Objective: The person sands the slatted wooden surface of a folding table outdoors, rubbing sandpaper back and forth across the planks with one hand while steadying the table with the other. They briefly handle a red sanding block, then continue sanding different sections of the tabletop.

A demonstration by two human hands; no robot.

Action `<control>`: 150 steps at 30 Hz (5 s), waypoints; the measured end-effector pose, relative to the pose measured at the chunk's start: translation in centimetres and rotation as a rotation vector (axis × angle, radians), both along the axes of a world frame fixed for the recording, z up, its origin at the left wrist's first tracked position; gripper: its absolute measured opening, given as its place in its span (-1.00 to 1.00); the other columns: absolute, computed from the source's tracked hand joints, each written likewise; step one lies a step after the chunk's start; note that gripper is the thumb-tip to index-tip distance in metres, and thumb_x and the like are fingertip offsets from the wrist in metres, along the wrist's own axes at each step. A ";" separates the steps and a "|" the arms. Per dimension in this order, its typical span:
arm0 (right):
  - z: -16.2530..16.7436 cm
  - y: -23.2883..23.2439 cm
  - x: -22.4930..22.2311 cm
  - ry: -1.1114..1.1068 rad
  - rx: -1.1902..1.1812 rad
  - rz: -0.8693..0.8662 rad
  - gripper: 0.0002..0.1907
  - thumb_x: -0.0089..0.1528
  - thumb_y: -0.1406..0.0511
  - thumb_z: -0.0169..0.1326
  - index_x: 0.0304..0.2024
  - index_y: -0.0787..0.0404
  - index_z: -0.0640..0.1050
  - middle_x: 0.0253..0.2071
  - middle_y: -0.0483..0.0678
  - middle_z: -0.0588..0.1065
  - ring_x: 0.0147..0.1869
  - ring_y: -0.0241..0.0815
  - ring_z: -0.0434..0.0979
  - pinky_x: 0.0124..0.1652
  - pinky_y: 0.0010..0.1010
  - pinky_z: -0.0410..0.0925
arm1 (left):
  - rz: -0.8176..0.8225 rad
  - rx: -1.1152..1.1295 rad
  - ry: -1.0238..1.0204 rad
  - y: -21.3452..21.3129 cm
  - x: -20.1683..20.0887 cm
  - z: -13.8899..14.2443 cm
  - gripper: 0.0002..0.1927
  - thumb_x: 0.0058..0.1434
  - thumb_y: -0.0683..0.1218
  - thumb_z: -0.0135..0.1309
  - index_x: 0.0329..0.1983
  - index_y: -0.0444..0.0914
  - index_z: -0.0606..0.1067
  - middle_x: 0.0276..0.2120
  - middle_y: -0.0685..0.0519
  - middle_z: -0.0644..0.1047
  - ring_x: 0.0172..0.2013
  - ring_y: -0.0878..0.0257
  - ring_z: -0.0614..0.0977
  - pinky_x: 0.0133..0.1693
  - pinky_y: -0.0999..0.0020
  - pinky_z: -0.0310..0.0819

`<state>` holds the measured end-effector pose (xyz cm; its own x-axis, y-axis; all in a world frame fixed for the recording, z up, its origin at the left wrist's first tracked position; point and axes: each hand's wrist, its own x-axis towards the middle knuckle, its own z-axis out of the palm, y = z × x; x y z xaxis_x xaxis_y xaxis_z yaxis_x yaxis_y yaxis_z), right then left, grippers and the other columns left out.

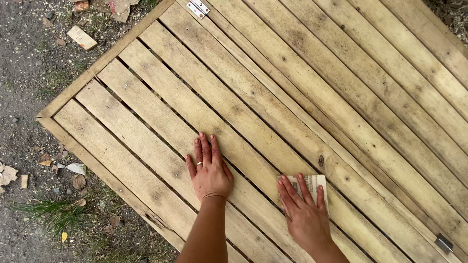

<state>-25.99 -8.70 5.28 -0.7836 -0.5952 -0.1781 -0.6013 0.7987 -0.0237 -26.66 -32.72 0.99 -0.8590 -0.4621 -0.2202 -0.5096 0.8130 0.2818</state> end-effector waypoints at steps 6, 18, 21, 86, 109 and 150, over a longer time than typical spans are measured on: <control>-4.0 1.8 -0.5 -0.003 -0.066 0.061 -0.37 0.28 0.12 -0.21 0.43 -0.10 0.16 0.51 -0.37 0.05 0.61 -0.10 -0.22 0.40 0.26 -0.32 | 0.006 -0.003 -0.031 -0.3 -0.7 0.3 -0.24 0.26 -0.05 -0.26 0.55 -0.06 -0.08 0.54 0.07 -0.10 0.50 0.16 -0.10 0.41 0.01 -0.39; -0.7 2.5 -2.2 -0.040 0.000 0.090 -0.31 0.23 0.09 -0.11 0.45 -0.15 0.21 0.48 -0.41 0.07 0.59 -0.06 -0.18 0.39 0.32 -0.25 | -0.003 -0.012 -0.012 -1.0 -0.9 -0.2 -0.26 0.28 -0.05 -0.27 0.56 -0.07 -0.08 0.54 0.07 -0.10 0.50 0.18 -0.11 0.42 0.03 -0.40; -2.1 9.9 2.1 0.066 -0.056 0.045 -0.38 0.20 0.09 -0.13 0.35 -0.20 0.21 0.46 -0.42 0.09 0.59 -0.02 -0.15 0.36 0.37 -0.27 | 0.012 0.001 -0.003 -1.0 -1.0 -0.1 -0.26 0.29 -0.05 -0.28 0.56 -0.06 -0.08 0.55 0.08 -0.10 0.51 0.17 -0.11 0.42 0.02 -0.40; 0.8 3.4 2.2 -0.452 0.501 0.063 -0.15 0.24 0.25 -0.01 0.52 -0.37 0.01 0.61 -0.50 -0.16 0.66 -0.09 -0.44 0.38 0.36 -0.41 | -0.009 -0.054 -0.005 -1.3 -0.9 -0.3 -0.26 0.30 -0.05 -0.29 0.58 -0.06 -0.10 0.55 0.06 -0.10 0.51 0.18 -0.11 0.43 0.03 -0.40; -0.3 -2.7 3.3 -0.254 0.077 -0.151 -0.06 -0.01 0.23 0.10 0.48 -0.23 0.27 0.51 -0.37 0.11 0.59 0.00 -0.10 0.32 0.52 -0.17 | 0.053 0.051 0.138 0.4 1.7 -2.0 -0.26 0.22 -0.15 -0.23 0.53 -0.25 0.05 0.53 -0.02 0.03 0.51 0.13 -0.01 0.43 0.10 -0.25; 1.0 7.1 9.3 -0.076 0.235 -0.912 -0.37 0.31 0.06 -0.06 0.45 -0.33 0.23 0.47 -0.49 0.13 0.58 -0.14 0.04 0.40 0.21 0.00 | -0.429 0.225 0.095 -0.3 4.0 0.6 -0.28 0.33 0.05 -0.15 0.54 -0.11 0.00 0.55 -0.01 -0.06 0.51 0.03 -0.15 0.38 -0.18 -0.42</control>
<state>-16.67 -1.59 6.24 -0.9104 0.2994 -0.2856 0.2546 0.9494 0.1838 -22.61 -32.97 1.57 -0.9827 -0.0122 -0.1851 -0.1055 0.8576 0.5034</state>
